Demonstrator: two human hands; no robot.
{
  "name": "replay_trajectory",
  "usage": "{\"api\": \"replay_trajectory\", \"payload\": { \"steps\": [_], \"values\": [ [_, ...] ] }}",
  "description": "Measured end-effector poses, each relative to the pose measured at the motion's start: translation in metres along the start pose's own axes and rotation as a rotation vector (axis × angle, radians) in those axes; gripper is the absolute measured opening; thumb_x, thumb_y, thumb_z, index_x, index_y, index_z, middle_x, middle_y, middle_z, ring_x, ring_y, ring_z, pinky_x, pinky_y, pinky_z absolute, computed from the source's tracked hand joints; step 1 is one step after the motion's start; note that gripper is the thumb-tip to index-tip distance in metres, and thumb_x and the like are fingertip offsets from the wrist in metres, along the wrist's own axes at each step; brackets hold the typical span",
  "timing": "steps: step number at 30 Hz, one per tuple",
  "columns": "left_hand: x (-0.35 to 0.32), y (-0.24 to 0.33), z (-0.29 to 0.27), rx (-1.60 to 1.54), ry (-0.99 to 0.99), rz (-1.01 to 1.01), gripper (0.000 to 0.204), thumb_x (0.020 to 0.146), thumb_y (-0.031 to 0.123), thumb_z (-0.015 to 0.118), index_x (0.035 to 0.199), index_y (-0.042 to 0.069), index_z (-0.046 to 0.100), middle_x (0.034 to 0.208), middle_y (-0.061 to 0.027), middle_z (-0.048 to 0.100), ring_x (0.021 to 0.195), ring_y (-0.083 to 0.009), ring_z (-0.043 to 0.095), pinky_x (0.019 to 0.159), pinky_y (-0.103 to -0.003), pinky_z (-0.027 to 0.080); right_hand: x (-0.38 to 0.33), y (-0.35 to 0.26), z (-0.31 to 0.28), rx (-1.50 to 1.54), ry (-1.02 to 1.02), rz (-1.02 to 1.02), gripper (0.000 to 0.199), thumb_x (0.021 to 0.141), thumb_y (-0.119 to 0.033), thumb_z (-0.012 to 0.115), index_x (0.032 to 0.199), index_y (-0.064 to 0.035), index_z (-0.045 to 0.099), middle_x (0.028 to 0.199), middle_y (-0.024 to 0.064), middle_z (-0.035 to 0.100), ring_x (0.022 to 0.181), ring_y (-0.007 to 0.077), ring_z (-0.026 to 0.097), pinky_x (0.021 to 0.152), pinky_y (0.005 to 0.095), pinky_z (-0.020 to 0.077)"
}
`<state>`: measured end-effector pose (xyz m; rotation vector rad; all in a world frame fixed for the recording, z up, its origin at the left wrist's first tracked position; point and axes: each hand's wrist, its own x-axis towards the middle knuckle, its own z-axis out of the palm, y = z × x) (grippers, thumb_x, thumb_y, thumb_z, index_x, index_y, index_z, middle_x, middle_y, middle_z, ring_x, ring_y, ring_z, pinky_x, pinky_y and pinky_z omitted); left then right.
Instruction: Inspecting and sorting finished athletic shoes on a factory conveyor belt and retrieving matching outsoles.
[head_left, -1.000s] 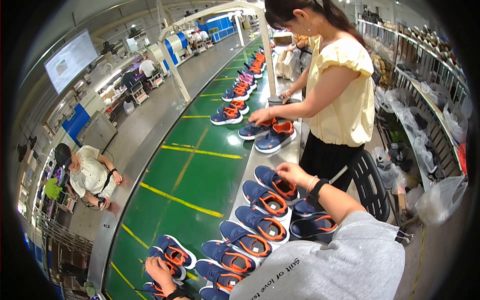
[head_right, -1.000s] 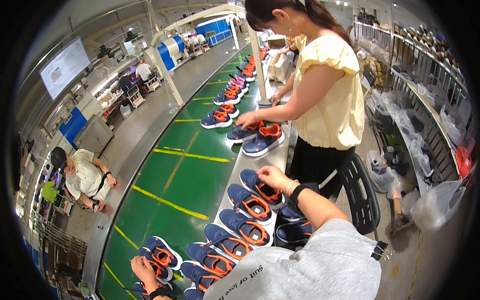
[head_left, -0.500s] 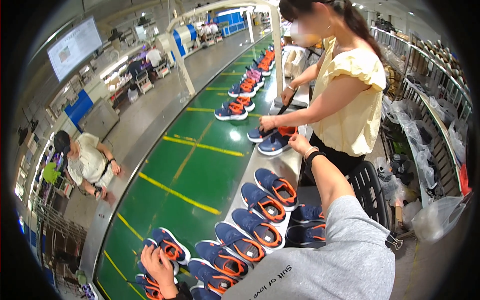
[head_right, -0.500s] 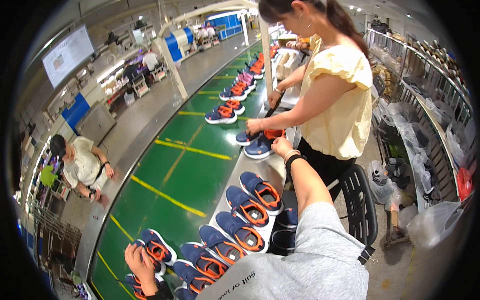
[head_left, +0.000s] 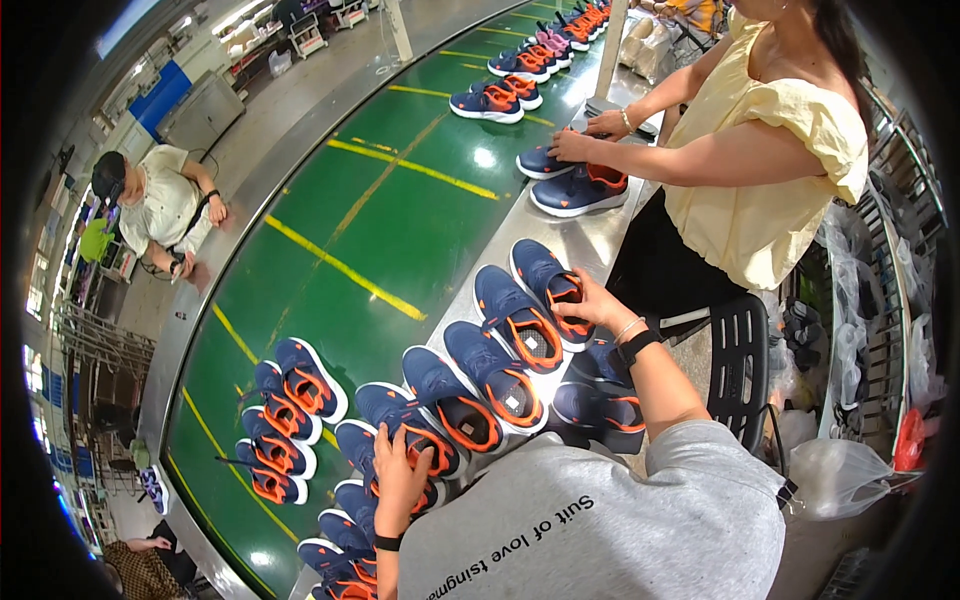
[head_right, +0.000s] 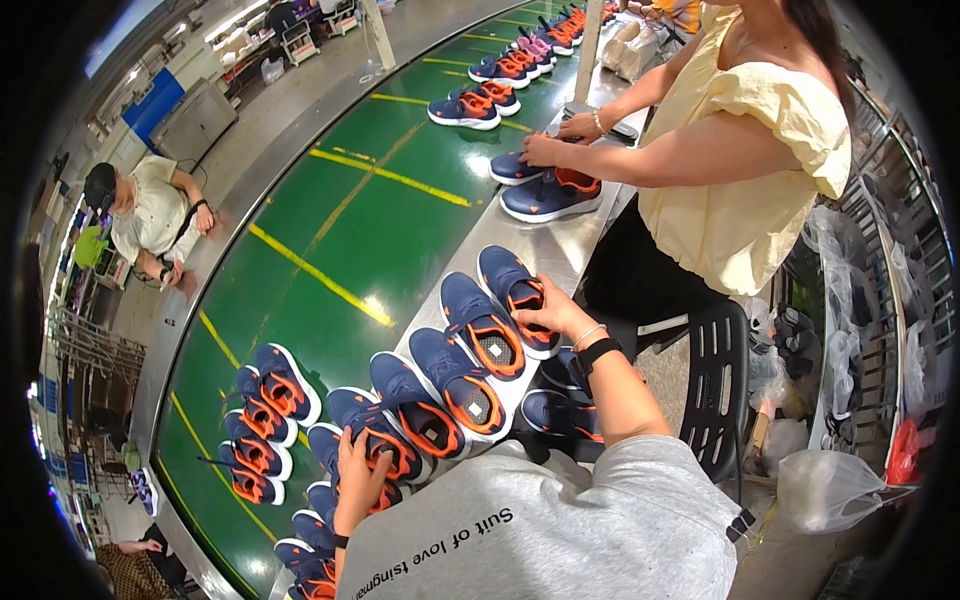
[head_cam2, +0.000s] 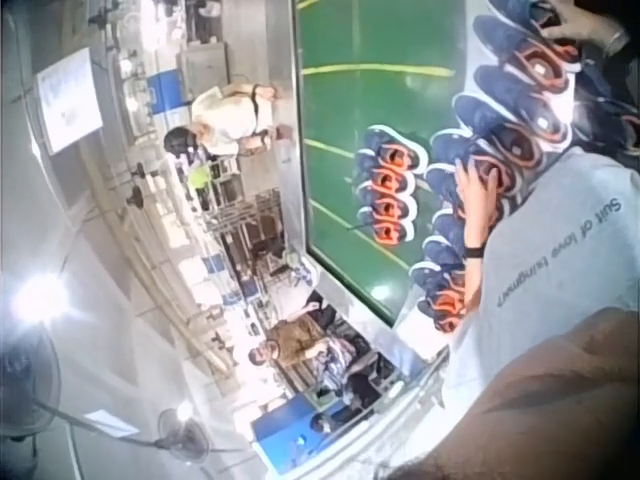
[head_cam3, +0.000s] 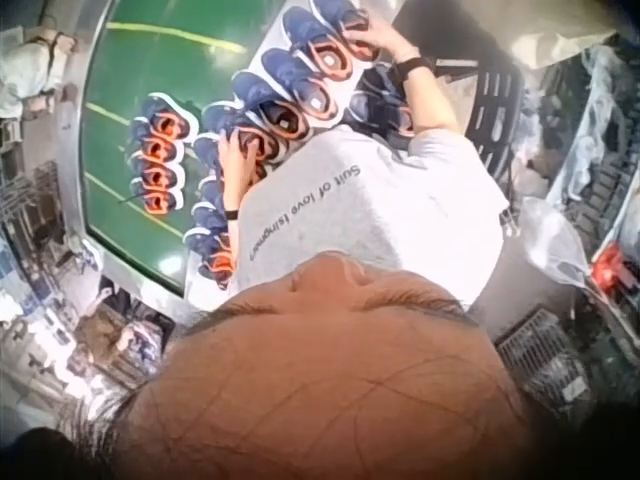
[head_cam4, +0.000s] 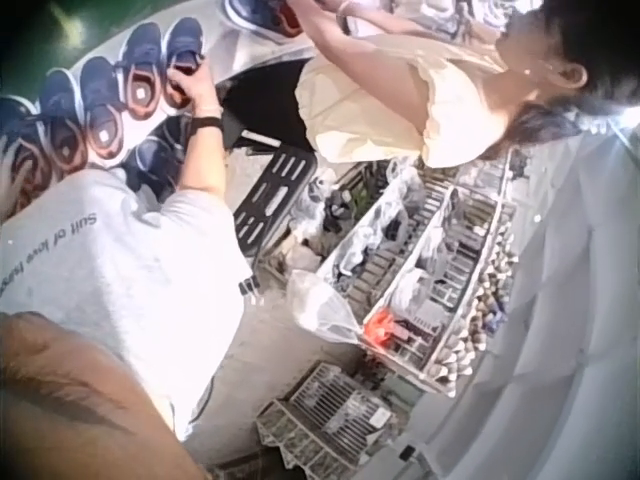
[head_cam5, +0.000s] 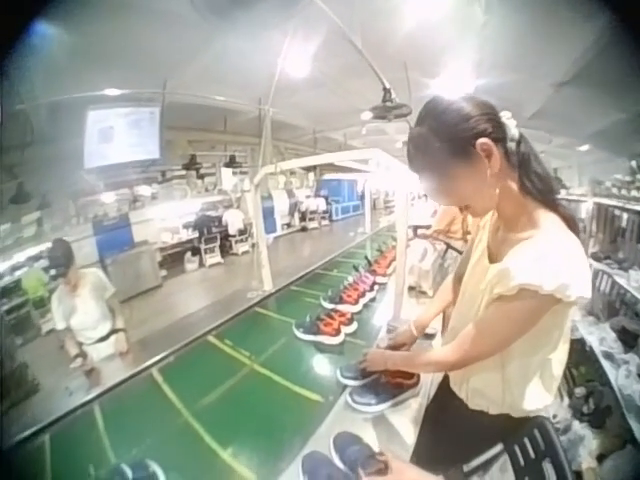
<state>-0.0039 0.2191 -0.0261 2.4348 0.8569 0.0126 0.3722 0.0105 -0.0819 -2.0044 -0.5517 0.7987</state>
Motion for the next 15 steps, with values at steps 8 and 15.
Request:
{"api": "replay_trajectory", "payload": {
  "steps": [8, 15],
  "values": [
    [-0.010, -0.008, 0.048, 0.149, 0.274, 0.067, 0.047, 0.074, 0.014, 0.061, 0.117, 0.000, 0.049, 0.138, -0.0252, 0.026, 0.125, -0.0455, 0.027, 0.101, -0.050, 0.026, 0.013, 0.007, 0.019, -0.169, 0.130, -0.133, 0.099, 0.057, -0.021, 0.077, 0.136, 0.0010, 0.021, 0.126, 0.0272, 0.040, 0.119, 0.0351, 0.041, 0.101, 0.0339, 0.0322],
    [-0.009, -0.009, 0.047, 0.134, 0.299, 0.026, 0.044, 0.073, 0.014, 0.060, 0.115, 0.002, 0.051, 0.139, -0.0210, 0.028, 0.126, -0.0425, 0.027, 0.101, -0.048, 0.026, 0.014, 0.007, 0.018, -0.195, 0.181, -0.090, 0.102, 0.055, -0.032, 0.078, 0.135, -0.0006, 0.023, 0.119, 0.0287, 0.044, 0.114, 0.0380, 0.045, 0.098, 0.0366, 0.0364]
  ]
}}
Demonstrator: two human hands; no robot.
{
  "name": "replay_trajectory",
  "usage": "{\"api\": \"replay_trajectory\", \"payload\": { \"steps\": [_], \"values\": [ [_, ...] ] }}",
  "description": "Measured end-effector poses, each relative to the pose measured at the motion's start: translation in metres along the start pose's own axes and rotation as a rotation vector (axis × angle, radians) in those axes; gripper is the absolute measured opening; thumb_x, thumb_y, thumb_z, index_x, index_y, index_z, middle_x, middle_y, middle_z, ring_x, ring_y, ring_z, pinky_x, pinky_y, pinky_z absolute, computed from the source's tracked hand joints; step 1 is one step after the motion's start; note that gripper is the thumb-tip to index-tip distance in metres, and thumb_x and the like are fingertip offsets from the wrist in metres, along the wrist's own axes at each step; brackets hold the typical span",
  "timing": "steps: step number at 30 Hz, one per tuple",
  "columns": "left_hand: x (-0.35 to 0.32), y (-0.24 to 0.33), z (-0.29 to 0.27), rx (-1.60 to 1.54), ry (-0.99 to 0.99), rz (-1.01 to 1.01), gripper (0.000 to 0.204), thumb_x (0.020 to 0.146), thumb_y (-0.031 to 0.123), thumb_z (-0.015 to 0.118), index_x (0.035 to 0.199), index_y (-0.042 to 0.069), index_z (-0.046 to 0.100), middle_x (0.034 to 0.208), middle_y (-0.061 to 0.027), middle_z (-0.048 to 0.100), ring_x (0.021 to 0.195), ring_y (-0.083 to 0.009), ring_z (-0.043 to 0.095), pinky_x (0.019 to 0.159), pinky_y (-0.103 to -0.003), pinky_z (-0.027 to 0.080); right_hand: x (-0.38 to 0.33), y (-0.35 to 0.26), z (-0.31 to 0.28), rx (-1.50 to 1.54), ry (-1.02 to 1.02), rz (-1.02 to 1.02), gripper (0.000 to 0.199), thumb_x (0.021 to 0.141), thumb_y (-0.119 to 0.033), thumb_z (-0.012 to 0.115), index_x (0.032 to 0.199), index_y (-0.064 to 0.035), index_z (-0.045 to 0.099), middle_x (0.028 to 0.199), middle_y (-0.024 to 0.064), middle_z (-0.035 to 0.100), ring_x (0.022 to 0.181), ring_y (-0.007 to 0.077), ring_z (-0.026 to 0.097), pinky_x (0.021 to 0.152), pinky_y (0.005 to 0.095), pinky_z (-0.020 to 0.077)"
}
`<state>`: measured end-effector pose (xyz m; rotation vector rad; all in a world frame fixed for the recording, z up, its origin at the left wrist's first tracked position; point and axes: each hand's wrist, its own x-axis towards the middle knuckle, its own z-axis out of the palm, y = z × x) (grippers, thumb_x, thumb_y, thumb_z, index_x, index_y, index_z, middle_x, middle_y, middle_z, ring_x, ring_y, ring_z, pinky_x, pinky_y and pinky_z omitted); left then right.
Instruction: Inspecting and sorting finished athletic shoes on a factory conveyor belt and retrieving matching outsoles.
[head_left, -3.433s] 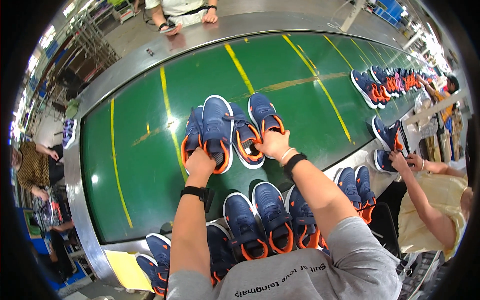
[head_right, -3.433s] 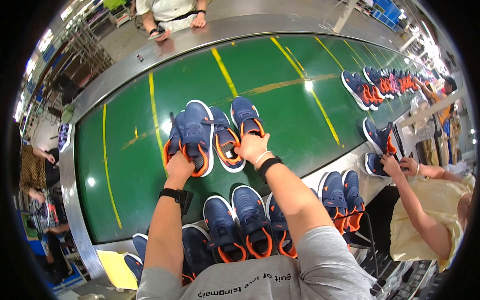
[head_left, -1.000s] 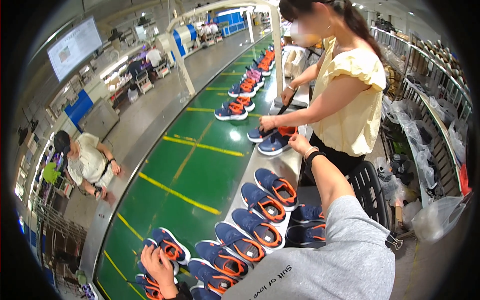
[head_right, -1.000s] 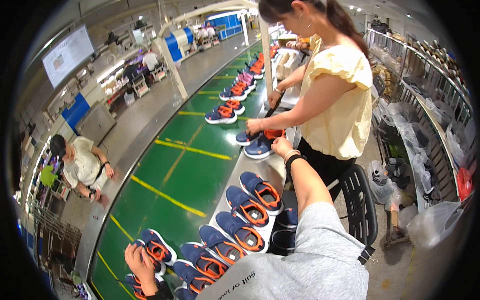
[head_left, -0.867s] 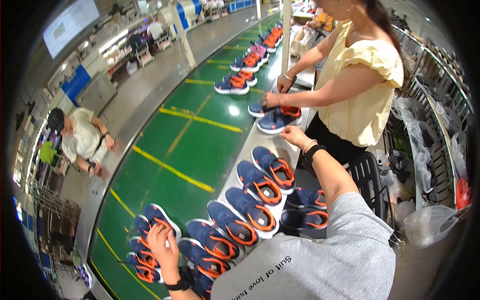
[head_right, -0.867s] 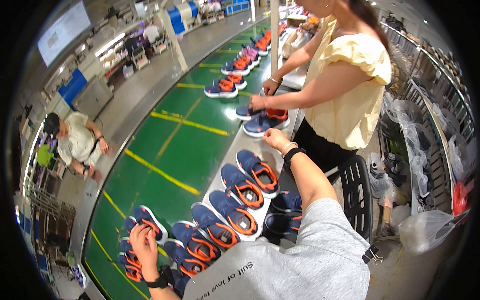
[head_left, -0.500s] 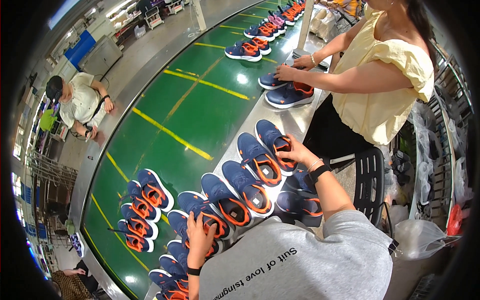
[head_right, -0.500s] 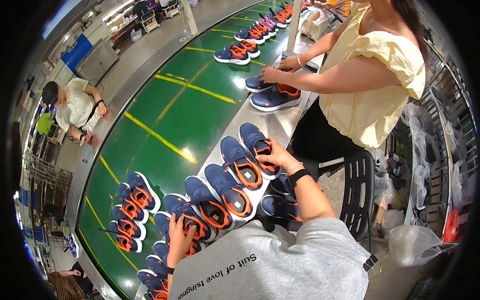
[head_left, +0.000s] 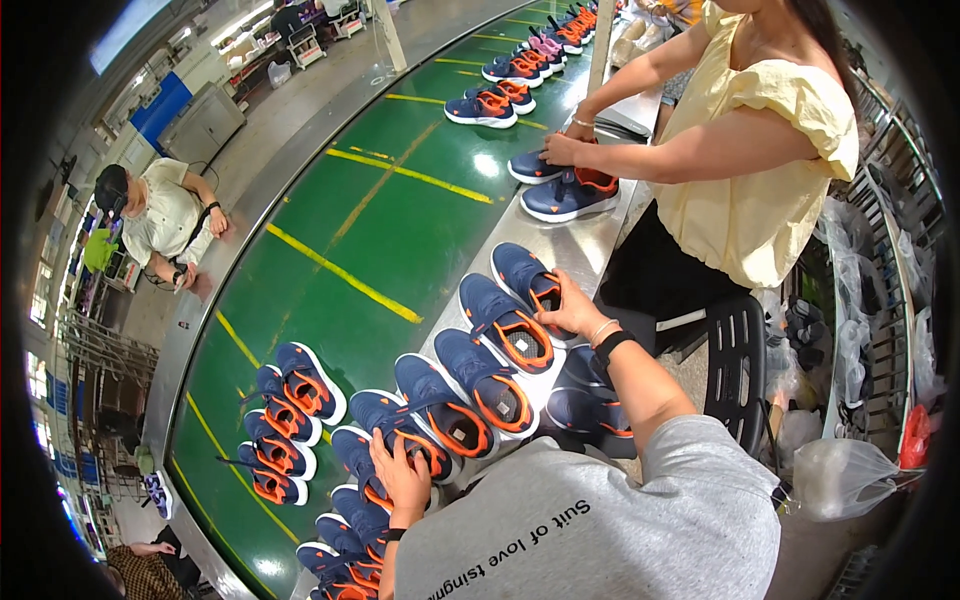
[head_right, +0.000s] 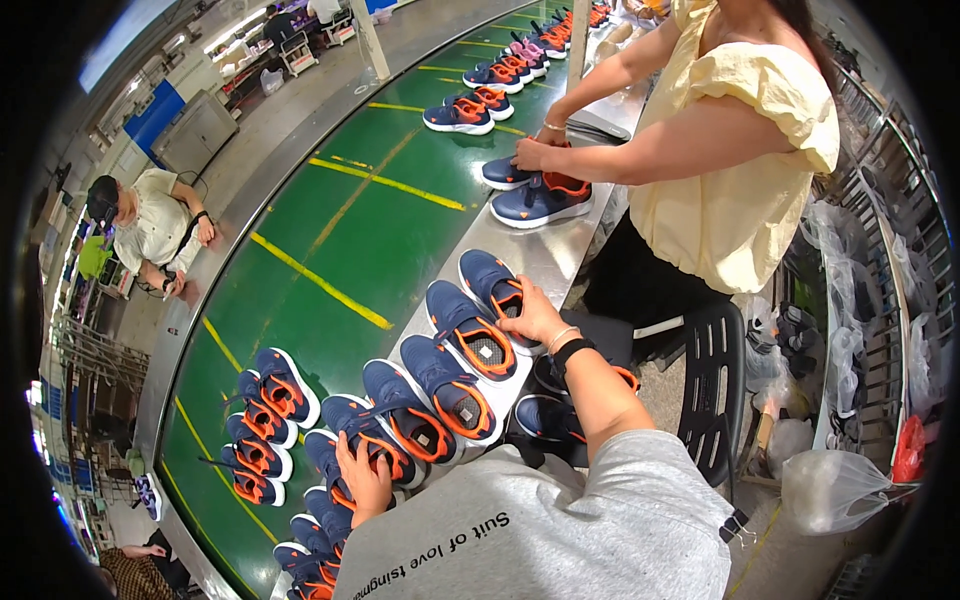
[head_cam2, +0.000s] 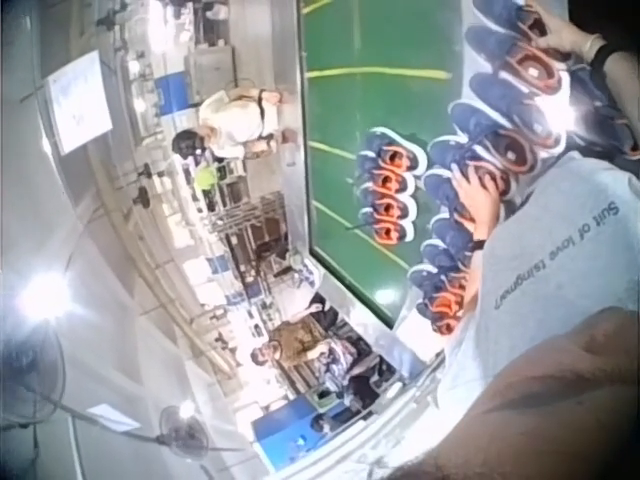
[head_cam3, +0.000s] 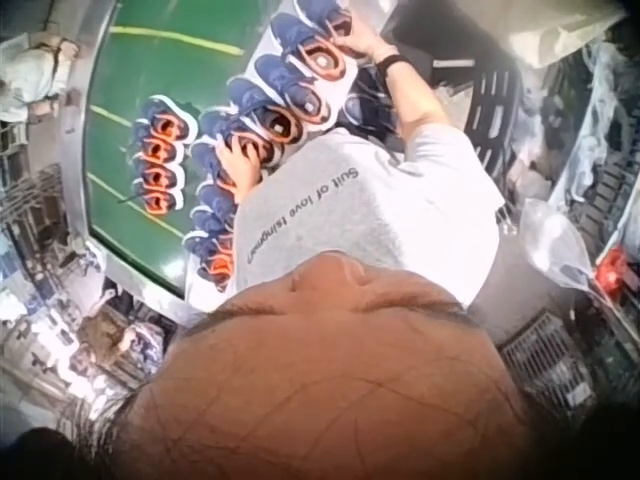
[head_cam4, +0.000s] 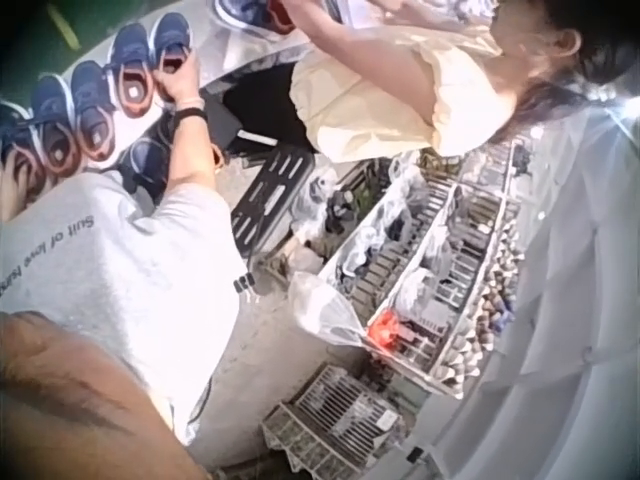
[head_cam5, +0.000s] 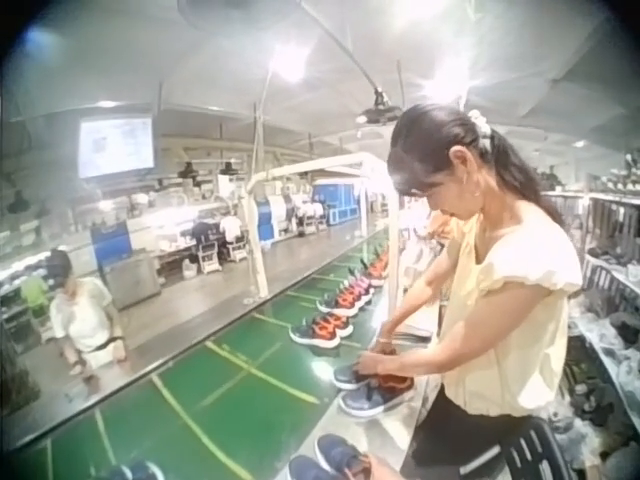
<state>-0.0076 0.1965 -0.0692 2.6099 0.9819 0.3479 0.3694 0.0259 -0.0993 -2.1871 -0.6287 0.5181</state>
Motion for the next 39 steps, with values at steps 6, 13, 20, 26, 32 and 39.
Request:
{"api": "replay_trajectory", "payload": {
  "steps": [6, 13, 20, 26, 32, 39],
  "values": [
    [0.006, -0.001, 0.003, -0.035, -0.012, 0.043, 0.048, 0.073, 0.015, 0.059, 0.118, 0.002, 0.050, 0.138, -0.0238, 0.028, 0.124, -0.0444, 0.028, 0.102, -0.049, 0.025, -0.003, 0.007, -0.001, -0.040, 0.048, 0.052, 0.098, 0.054, -0.032, 0.077, 0.132, -0.0009, 0.028, 0.117, 0.0283, 0.047, 0.109, 0.0391, 0.048, 0.094, 0.0380, 0.0402],
    [0.001, -0.037, 0.027, 0.024, 0.087, 0.175, 0.056, 0.072, 0.034, 0.058, 0.117, 0.002, 0.051, 0.133, -0.0302, 0.032, 0.120, -0.0460, 0.033, 0.098, -0.053, 0.029, 0.008, -0.002, 0.016, -0.133, 0.047, 0.017, 0.088, 0.056, -0.035, 0.074, 0.128, -0.0048, 0.032, 0.112, 0.0257, 0.050, 0.105, 0.0392, 0.051, 0.090, 0.0428, 0.0429],
    [0.011, -0.027, 0.031, 0.029, 0.002, 0.308, 0.058, 0.071, 0.041, 0.059, 0.118, 0.006, 0.053, 0.130, -0.0312, 0.035, 0.117, -0.0472, 0.036, 0.096, -0.054, 0.032, -0.008, -0.005, 0.004, -0.188, 0.033, 0.114, 0.094, 0.059, -0.039, 0.073, 0.134, -0.0070, 0.027, 0.117, 0.0252, 0.048, 0.110, 0.0392, 0.049, 0.092, 0.0441, 0.0410],
    [0.009, -0.019, 0.023, 0.035, -0.021, 0.254, 0.059, 0.072, 0.041, 0.059, 0.119, 0.006, 0.052, 0.132, -0.0306, 0.034, 0.119, -0.0468, 0.035, 0.097, -0.054, 0.031, 0.003, -0.025, 0.000, -0.275, -0.171, 0.062, 0.078, 0.064, -0.048, 0.068, 0.125, -0.0048, 0.045, 0.122, 0.0250, 0.047, 0.109, 0.0357, 0.052, 0.089, 0.0415, 0.0435],
    [0.009, -0.033, 0.032, 0.024, 0.092, 0.253, 0.055, 0.066, 0.021, 0.057, 0.115, -0.003, 0.051, 0.134, -0.0324, 0.028, 0.118, -0.0487, 0.032, 0.098, -0.053, 0.029, 0.019, -0.040, -0.004, -0.222, -0.168, -0.054, 0.054, 0.077, -0.044, 0.060, 0.113, -0.0045, 0.054, 0.119, 0.0159, 0.054, 0.105, 0.0285, 0.055, 0.087, 0.0383, 0.0444],
    [0.002, -0.009, 0.014, -0.052, 0.006, 0.067, 0.050, 0.068, 0.019, 0.057, 0.113, -0.002, 0.053, 0.137, -0.0254, 0.027, 0.123, -0.0443, 0.028, 0.100, -0.050, 0.027, -0.005, 0.052, 0.001, 0.083, 0.163, -0.114, 0.047, 0.082, -0.040, 0.056, 0.114, -0.0059, 0.053, 0.115, 0.0126, 0.057, 0.101, 0.0258, 0.057, 0.084, 0.0383, 0.0458]
  ]
}}
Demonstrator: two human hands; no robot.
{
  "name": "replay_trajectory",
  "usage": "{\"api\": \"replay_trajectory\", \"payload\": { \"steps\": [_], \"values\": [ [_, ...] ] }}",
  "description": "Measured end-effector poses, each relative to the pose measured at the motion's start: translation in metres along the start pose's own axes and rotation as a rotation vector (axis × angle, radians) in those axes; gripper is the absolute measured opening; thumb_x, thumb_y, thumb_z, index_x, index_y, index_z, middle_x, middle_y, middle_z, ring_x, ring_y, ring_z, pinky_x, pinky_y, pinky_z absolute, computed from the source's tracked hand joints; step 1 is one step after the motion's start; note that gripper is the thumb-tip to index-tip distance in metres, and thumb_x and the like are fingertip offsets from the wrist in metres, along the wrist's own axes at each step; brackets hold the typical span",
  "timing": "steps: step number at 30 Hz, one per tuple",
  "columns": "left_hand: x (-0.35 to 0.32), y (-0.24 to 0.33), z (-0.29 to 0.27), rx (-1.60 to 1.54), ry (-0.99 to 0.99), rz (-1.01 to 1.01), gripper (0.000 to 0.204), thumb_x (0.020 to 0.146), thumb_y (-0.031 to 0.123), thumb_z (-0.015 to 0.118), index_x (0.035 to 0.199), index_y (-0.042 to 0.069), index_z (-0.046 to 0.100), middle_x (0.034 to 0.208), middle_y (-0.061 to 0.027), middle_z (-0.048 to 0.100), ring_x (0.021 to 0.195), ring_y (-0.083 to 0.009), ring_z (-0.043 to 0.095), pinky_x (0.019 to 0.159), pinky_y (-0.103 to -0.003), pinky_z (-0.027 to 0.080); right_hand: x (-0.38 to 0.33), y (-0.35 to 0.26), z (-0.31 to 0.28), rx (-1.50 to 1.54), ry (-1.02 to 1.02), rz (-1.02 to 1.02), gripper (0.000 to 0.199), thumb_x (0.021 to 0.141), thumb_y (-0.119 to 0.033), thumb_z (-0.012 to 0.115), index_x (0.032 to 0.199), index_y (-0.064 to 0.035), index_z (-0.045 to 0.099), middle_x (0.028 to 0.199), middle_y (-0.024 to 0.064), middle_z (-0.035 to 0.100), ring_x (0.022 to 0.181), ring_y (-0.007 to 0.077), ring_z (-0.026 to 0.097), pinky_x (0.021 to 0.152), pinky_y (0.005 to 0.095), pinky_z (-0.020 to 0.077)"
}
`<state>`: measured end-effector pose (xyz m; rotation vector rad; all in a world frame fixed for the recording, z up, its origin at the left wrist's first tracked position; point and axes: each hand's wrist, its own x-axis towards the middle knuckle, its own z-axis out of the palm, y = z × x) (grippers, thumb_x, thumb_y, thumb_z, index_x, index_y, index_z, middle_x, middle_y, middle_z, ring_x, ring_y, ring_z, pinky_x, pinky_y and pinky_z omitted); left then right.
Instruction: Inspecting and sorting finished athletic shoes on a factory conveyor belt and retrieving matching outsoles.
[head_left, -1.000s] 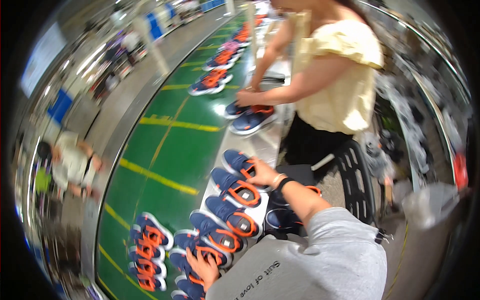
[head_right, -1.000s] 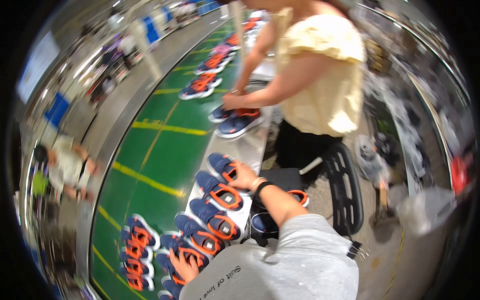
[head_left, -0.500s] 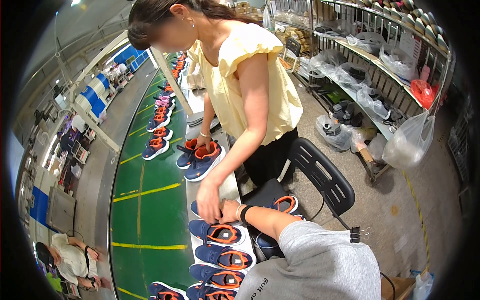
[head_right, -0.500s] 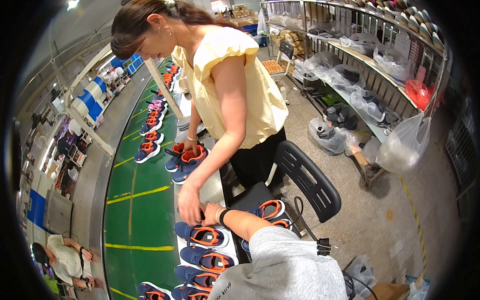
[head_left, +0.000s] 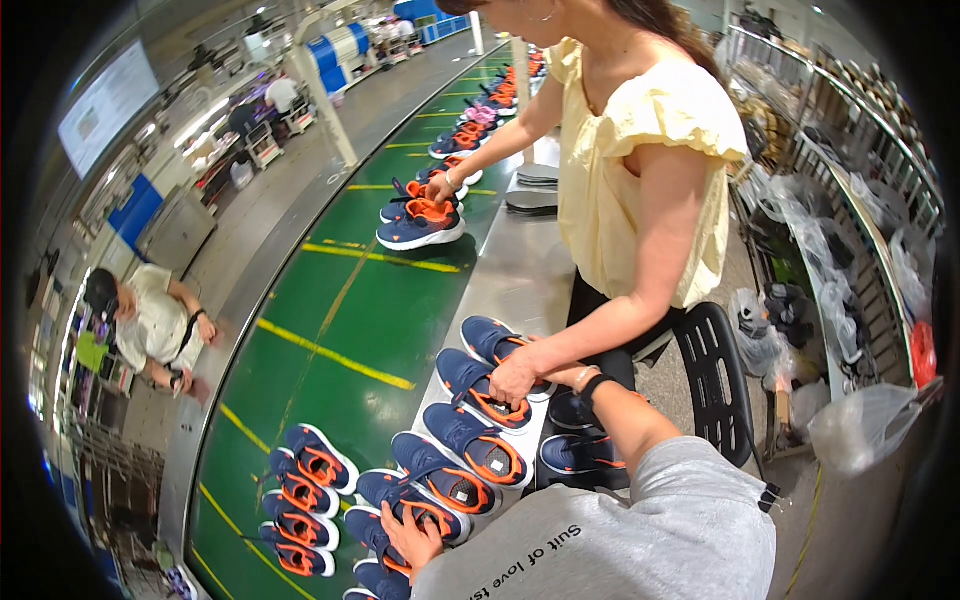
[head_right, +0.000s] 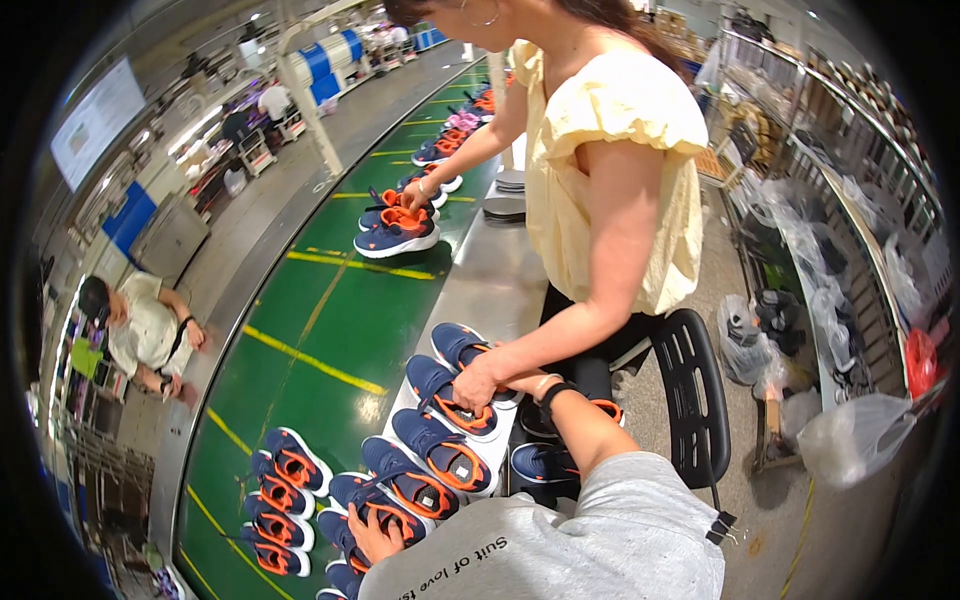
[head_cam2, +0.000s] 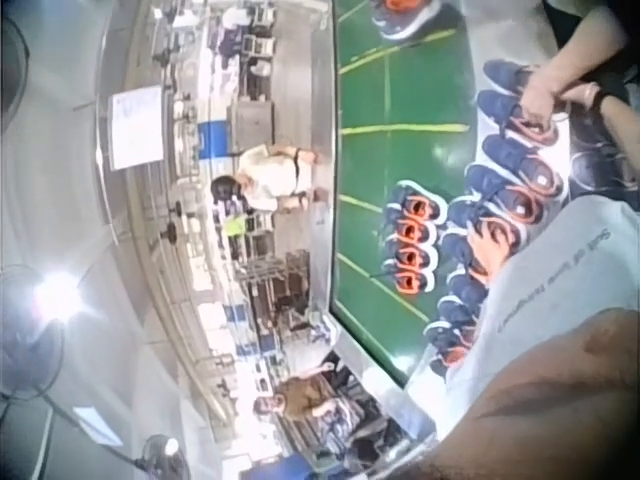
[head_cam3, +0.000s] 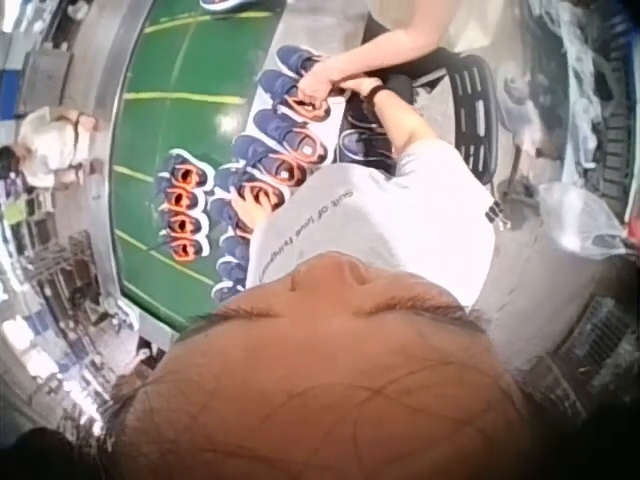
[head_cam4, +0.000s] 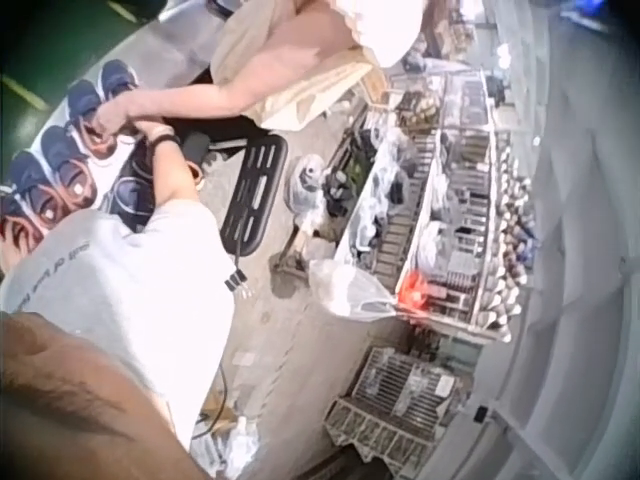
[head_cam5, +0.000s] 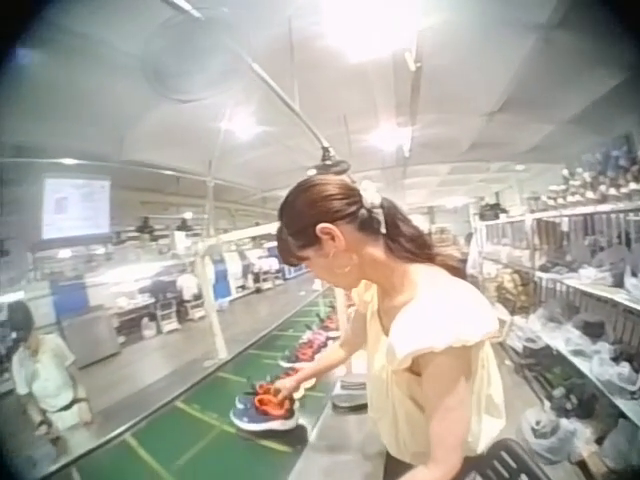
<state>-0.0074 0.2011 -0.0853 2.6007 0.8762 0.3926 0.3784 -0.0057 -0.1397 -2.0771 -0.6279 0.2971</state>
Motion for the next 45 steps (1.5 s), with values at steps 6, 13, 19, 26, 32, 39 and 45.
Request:
{"api": "replay_trajectory", "payload": {
  "steps": [6, 13, 19, 26, 32, 39, 45],
  "values": [
    [-0.002, 0.008, -0.001, 0.007, -0.015, -0.057, 0.046, 0.071, 0.017, 0.057, 0.114, 0.001, 0.053, 0.138, -0.0239, 0.027, 0.125, -0.0440, 0.027, 0.101, -0.049, 0.027, -0.038, 0.047, -0.002, 0.465, 0.237, 0.303, 0.027, 0.089, -0.026, 0.050, 0.101, -0.0033, 0.057, 0.088, -0.0007, 0.058, 0.079, 0.0168, 0.054, 0.073, 0.0339, 0.0455],
    [0.002, 0.013, -0.007, -0.001, 0.021, -0.049, 0.043, 0.069, 0.012, 0.062, 0.110, 0.000, 0.054, 0.136, -0.0235, 0.030, 0.123, -0.0422, 0.031, 0.100, -0.048, 0.028, -0.082, -0.005, 0.005, 0.345, 0.014, 0.263, 0.023, 0.087, -0.017, 0.054, 0.101, 0.0013, 0.056, 0.091, 0.0053, 0.060, 0.084, 0.0117, 0.054, 0.076, 0.0252, 0.0440],
    [-0.001, 0.005, 0.004, -0.002, 0.086, -0.032, 0.043, 0.067, 0.015, 0.063, 0.108, 0.004, 0.056, 0.133, -0.0213, 0.034, 0.120, -0.0422, 0.033, 0.097, -0.048, 0.033, -0.102, -0.077, 0.020, 0.144, -0.200, 0.114, 0.022, 0.085, -0.015, 0.055, 0.100, 0.0012, 0.057, 0.089, 0.0119, 0.062, 0.080, 0.0194, 0.060, 0.074, 0.0308, 0.0473],
    [-0.007, 0.003, -0.004, 0.011, 0.041, -0.044, 0.048, 0.071, 0.018, 0.065, 0.115, 0.004, 0.051, 0.135, -0.0233, 0.027, 0.124, -0.0426, 0.028, 0.101, -0.048, 0.029, -0.106, -0.130, 0.043, -0.097, -0.316, -0.472, 0.028, 0.076, -0.011, 0.058, 0.102, -0.0005, 0.055, 0.096, 0.0172, 0.055, 0.093, 0.0344, 0.051, 0.085, 0.0398, 0.0411],
    [0.022, -0.012, -0.071, -0.059, -0.016, -0.117, 0.048, 0.071, 0.023, 0.067, 0.112, 0.001, 0.055, 0.125, -0.0266, 0.041, 0.117, -0.0411, 0.040, 0.097, -0.046, 0.035, -0.097, -0.146, 0.053, -0.127, -0.329, -0.540, 0.031, 0.073, -0.009, 0.059, 0.102, 0.0007, 0.054, 0.095, 0.0192, 0.056, 0.094, 0.0362, 0.052, 0.085, 0.0422, 0.0412],
    [0.025, -0.145, -0.108, 0.076, -0.029, -0.531, 0.062, 0.071, 0.026, 0.068, 0.124, 0.003, 0.045, 0.127, -0.0263, 0.040, 0.117, -0.0389, 0.041, 0.097, -0.043, 0.037, -0.071, -0.199, 0.092, -0.178, -0.444, -0.741, 0.035, 0.075, -0.012, 0.059, 0.108, -0.0023, 0.052, 0.100, 0.0178, 0.054, 0.096, 0.0356, 0.051, 0.084, 0.0422, 0.0416],
    [0.044, -0.231, -0.079, 0.058, -0.202, -0.754, 0.085, 0.063, 0.035, 0.075, 0.135, 0.017, 0.033, 0.127, -0.0246, 0.040, 0.117, -0.0385, 0.043, 0.098, -0.045, 0.035, -0.042, -0.239, 0.167, -0.385, -0.681, -0.761, 0.049, 0.072, -0.012, 0.061, 0.119, -0.0039, 0.047, 0.102, 0.0194, 0.053, 0.098, 0.0356, 0.051, 0.085, 0.0437, 0.0421]
  ]
}}
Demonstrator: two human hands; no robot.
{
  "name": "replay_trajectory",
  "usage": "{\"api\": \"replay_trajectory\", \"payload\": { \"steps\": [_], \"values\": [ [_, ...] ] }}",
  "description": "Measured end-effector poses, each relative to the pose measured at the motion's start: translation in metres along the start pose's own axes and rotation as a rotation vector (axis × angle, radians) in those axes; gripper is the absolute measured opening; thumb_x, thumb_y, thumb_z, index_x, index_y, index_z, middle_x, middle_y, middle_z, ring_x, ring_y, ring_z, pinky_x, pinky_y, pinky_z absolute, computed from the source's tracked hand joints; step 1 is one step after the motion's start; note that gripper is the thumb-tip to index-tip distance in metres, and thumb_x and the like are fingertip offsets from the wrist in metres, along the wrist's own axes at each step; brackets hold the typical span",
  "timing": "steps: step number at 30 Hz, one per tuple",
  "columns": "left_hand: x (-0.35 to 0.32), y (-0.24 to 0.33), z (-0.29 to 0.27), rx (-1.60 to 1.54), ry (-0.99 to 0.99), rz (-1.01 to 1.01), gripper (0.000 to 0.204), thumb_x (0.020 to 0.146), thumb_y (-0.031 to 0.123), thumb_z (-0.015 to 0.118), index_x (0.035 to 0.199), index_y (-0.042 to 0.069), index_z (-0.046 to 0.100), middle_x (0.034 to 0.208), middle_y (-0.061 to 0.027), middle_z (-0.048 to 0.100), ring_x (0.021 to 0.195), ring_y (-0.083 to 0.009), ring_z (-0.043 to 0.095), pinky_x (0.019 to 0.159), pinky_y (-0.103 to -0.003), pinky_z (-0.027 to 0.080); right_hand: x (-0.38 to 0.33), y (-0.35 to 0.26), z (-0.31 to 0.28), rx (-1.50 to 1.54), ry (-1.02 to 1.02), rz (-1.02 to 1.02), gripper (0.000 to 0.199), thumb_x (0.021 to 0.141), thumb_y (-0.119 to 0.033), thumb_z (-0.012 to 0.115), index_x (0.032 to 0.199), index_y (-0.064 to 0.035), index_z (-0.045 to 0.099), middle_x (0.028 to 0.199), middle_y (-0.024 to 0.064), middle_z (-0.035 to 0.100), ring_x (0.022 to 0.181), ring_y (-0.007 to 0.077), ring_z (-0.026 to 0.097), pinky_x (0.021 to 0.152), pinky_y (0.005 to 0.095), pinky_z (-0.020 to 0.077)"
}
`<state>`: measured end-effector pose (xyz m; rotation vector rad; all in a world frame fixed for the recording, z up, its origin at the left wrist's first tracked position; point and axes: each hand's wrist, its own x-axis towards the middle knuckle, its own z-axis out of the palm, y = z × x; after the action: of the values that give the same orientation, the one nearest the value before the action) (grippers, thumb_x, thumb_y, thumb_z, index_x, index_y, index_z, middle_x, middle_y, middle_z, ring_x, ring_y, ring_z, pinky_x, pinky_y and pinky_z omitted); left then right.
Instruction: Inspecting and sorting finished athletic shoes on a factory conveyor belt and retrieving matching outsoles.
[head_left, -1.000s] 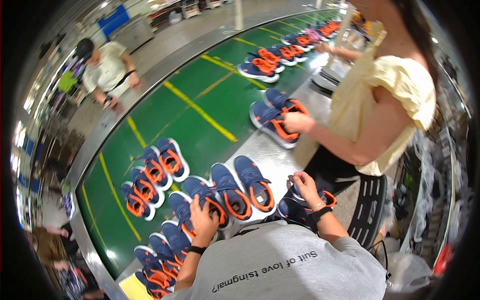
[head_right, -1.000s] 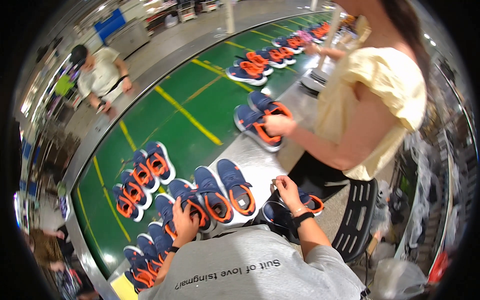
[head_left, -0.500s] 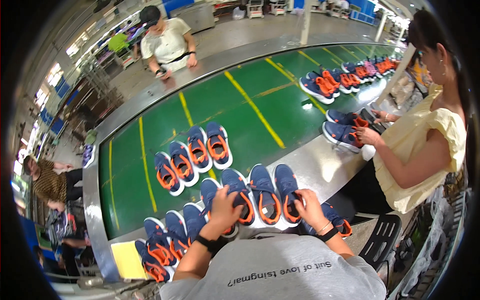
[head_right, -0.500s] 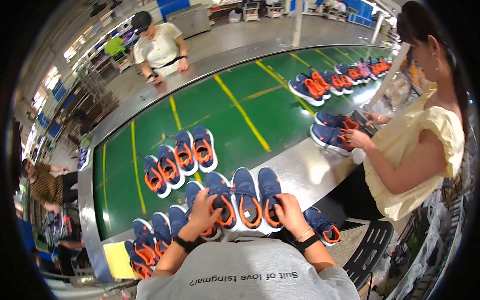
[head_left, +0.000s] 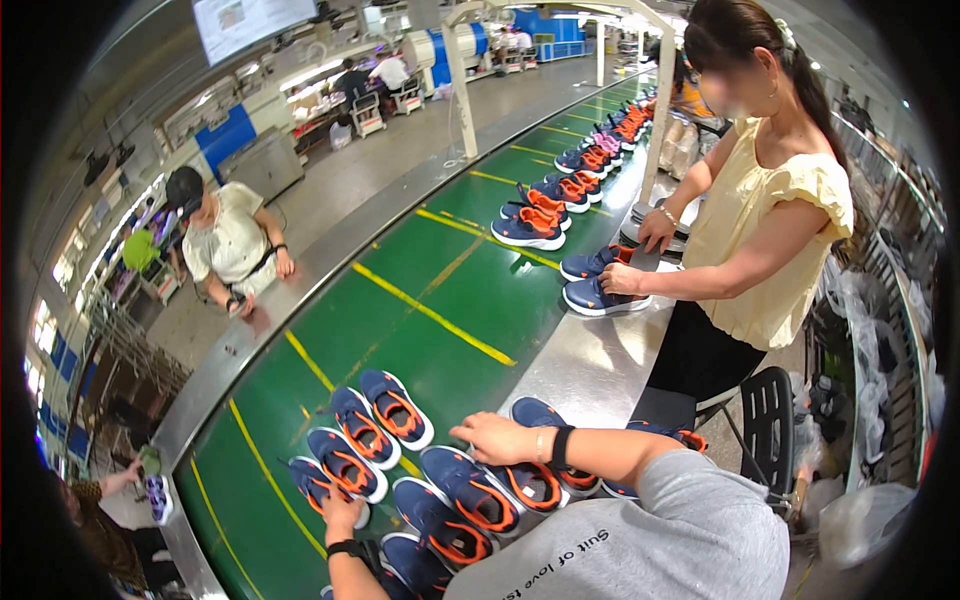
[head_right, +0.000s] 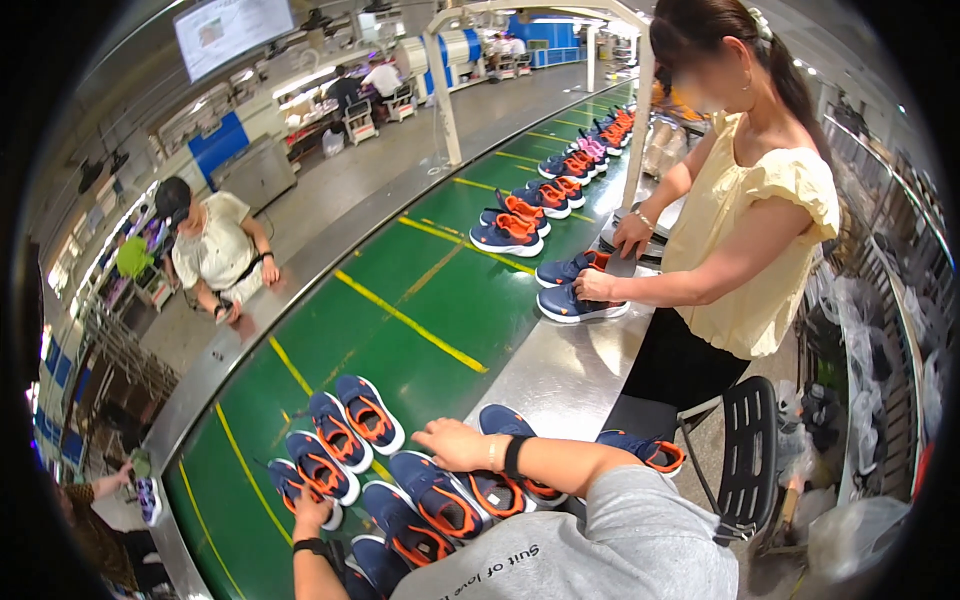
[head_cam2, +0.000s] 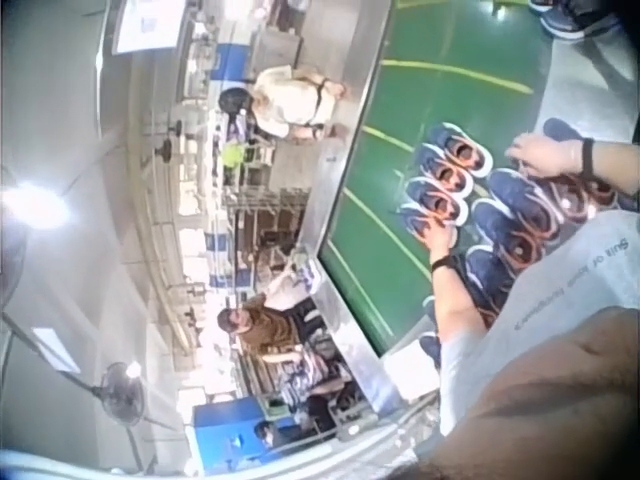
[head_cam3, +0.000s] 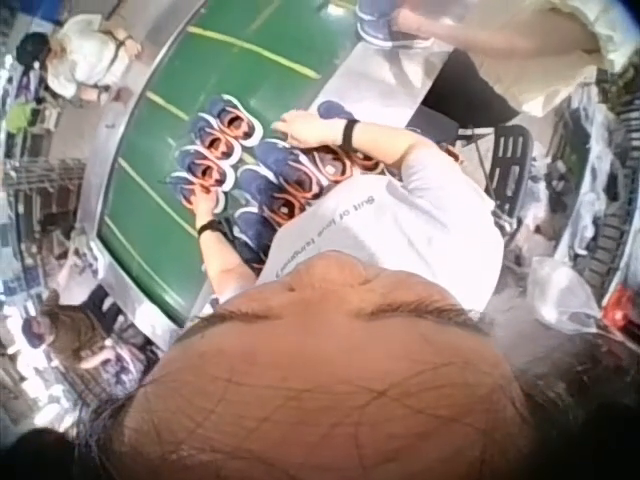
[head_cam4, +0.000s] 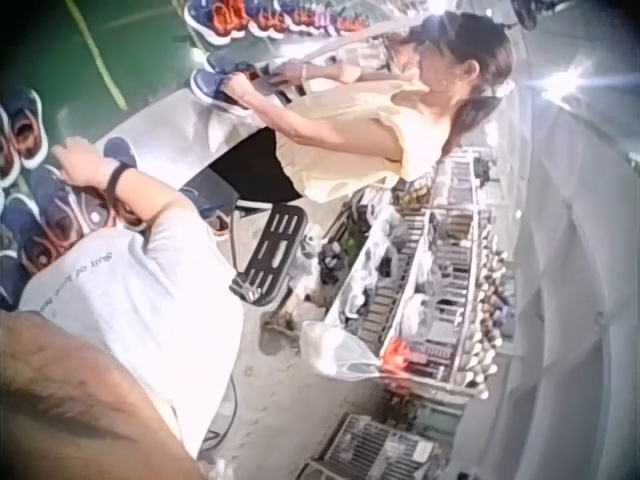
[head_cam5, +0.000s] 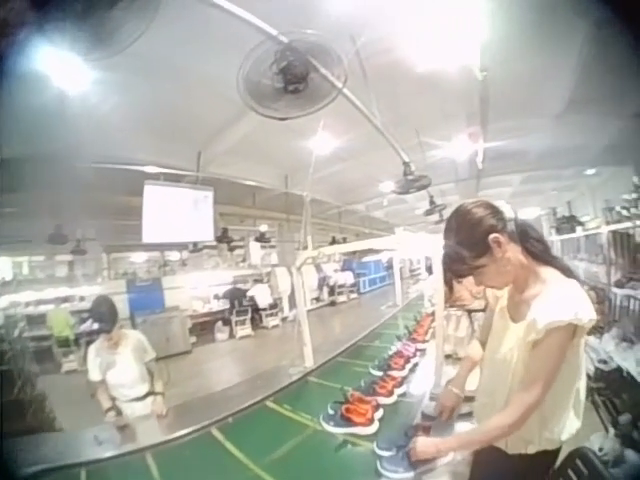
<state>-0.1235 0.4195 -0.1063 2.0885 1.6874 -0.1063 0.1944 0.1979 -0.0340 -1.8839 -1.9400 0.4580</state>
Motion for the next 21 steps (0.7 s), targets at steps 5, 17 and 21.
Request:
{"api": "replay_trajectory", "payload": {
  "steps": [5, 17, 21],
  "values": [
    [0.012, 0.008, 0.018, -0.030, -0.043, -0.062, 0.099, 0.064, 0.038, 0.074, 0.141, 0.015, 0.015, 0.128, -0.0291, 0.037, 0.118, -0.0397, 0.041, 0.099, -0.046, 0.032, 0.078, -0.005, 0.024, -0.040, -0.105, -0.046, 0.058, 0.071, -0.011, 0.061, 0.126, -0.0075, 0.041, 0.105, 0.0215, 0.051, 0.102, 0.0379, 0.049, 0.090, 0.0446, 0.0397],
    [0.014, 0.029, 0.005, 0.158, -0.059, 0.068, 0.071, 0.058, 0.052, 0.074, 0.110, 0.006, 0.059, 0.109, -0.0189, 0.059, 0.104, -0.0318, 0.054, 0.087, -0.038, 0.045, 0.190, -0.031, 0.088, -0.084, -0.575, 0.154, 0.075, 0.073, -0.014, 0.059, 0.139, -0.0166, 0.025, 0.123, 0.0268, 0.047, 0.116, 0.0372, 0.047, 0.095, 0.0483, 0.0359],
    [0.012, 0.042, -0.001, 0.198, -0.120, 0.049, 0.067, 0.055, 0.051, 0.076, 0.103, 0.007, 0.063, 0.104, -0.0161, 0.061, 0.102, -0.0289, 0.056, 0.085, -0.037, 0.046, 0.200, -0.017, 0.104, -0.109, -0.447, 0.095, 0.045, 0.074, -0.011, 0.057, 0.119, -0.0115, 0.053, 0.102, 0.0191, 0.062, 0.100, 0.0341, 0.058, 0.082, 0.0442, 0.0471]
  ]
}}
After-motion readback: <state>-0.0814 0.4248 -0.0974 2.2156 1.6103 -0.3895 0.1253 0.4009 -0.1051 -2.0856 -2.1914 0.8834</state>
